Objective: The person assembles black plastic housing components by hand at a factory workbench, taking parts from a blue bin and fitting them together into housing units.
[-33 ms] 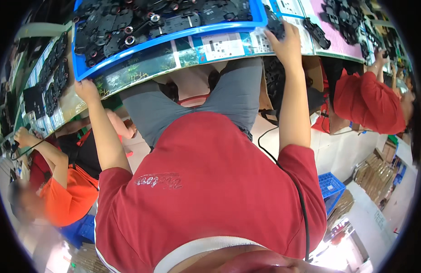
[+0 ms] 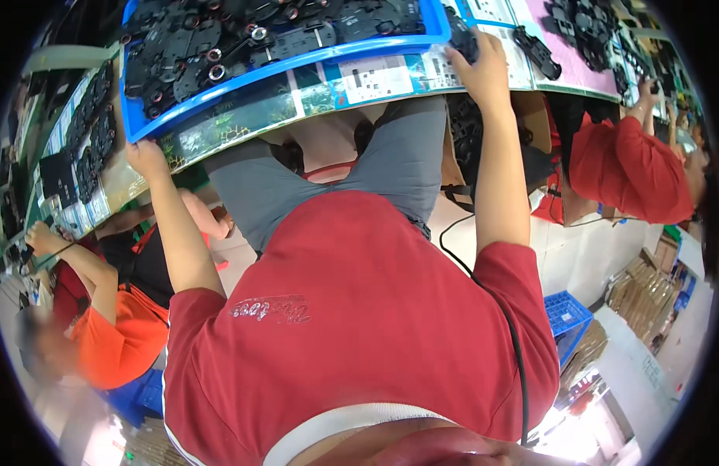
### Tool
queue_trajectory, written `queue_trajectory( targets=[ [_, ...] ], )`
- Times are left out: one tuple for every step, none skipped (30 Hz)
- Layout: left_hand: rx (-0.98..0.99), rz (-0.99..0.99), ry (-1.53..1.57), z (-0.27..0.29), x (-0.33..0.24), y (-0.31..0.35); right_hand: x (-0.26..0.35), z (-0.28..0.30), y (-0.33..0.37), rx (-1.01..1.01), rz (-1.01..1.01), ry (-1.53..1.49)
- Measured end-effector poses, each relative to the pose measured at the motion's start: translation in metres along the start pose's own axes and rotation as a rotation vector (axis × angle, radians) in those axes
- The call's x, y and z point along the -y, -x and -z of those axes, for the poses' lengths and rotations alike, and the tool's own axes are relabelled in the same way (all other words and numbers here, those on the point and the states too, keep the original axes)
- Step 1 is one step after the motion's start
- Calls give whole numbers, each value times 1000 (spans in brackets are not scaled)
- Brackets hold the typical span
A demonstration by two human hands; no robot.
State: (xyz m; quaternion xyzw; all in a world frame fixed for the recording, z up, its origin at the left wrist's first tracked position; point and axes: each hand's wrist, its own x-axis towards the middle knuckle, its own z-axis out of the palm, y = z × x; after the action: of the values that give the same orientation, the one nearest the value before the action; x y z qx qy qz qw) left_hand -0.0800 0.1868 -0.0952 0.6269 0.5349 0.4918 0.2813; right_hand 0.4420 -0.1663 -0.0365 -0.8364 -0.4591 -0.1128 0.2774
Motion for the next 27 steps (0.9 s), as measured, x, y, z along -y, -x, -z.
queue_trajectory(
  targets=[
    [0, -12, -51, 5, 4, -3, -5, -5, -4, 35, -4, -21],
    [-2, -21, -102, 7, 5, -3, -6, -4, -5, 27, -9, -21],
    [-1, -28, -99, 8, 6, -2, -7, -2, -4, 59, -17, -21],
    [-7, -31, -143, 10, 8, -1, -7, 0, -3, 91, -23, -22],
    [-12, -32, -183, 7, 6, -1, -12, 5, 1, 73, -19, -46],
    [-16, -31, -184, 5, 3, 0, -17, 13, 4, 73, -16, -47],
    [-20, -14, -154, 4, 0, 1, -22, 22, 7, 49, -37, -80],
    [-16, 5, -121, 1, -4, 3, -30, 34, 11, 26, -63, -106],
    [-15, 8, -123, 1, -7, 4, -41, 42, 14, -19, -57, -94],
    [-13, -11, -188, 0, -10, 4, -53, 51, 16, -63, -51, -82],
    [-4, -35, -245, -5, -13, 4, -65, 62, 18, -78, -65, -75],
    [-4, -34, -250, -3, -11, 4, -67, 72, 17, -32, -103, -110],
    [-26, -21, -223, 0, -10, 4, -70, 78, 16, -2, -141, -157],
    [-48, -10, -193, 2, -9, 3, -72, 82, 14, 26, -179, -203],
    [-47, -11, -195, 3, -8, 2, -73, 85, 11, 28, -173, -353],
    [-50, -9, -214, 4, -7, 1, -74, 87, 7, 27, -175, -354],
    [-53, -6, -233, 4, -7, 1, -75, 89, 2, 140, -162, -457],
    [-51, -7, -234, 3, -8, 1, -75, 91, -5, 252, -149, -560],
    [-45, 9, -235, 2, -8, 2, -74, 92, -12, 323, -81, -495],
    [-39, 23, -234, 0, -9, 1, -74, 88, -18, 319, -81, -496],
    [-42, 19, -236, 1, -9, 2, -74, 82, -25, 314, 40, -392],
    [-43, 3, -248, 1, -9, 3, -74, 75, -32, 306, 161, -288],
    [-47, -14, -261, 2, -8, 2, -74, 63, -34, 250, 176, -174],
    [-54, -17, -260, 0, -9, 3, -76, 53, -34, 246, 182, -177],
    [-42, -40, -252, -2, -9, 3, -78, 43, -33, 209, 158, -111],
    [-35, -61, -251, 0, -8, 4, -75, 35, -33, 176, 136, -52],
    [-33, -58, -300, 2, -7, 3, -72, 29, -31, 216, 108, -106]
  ],
)
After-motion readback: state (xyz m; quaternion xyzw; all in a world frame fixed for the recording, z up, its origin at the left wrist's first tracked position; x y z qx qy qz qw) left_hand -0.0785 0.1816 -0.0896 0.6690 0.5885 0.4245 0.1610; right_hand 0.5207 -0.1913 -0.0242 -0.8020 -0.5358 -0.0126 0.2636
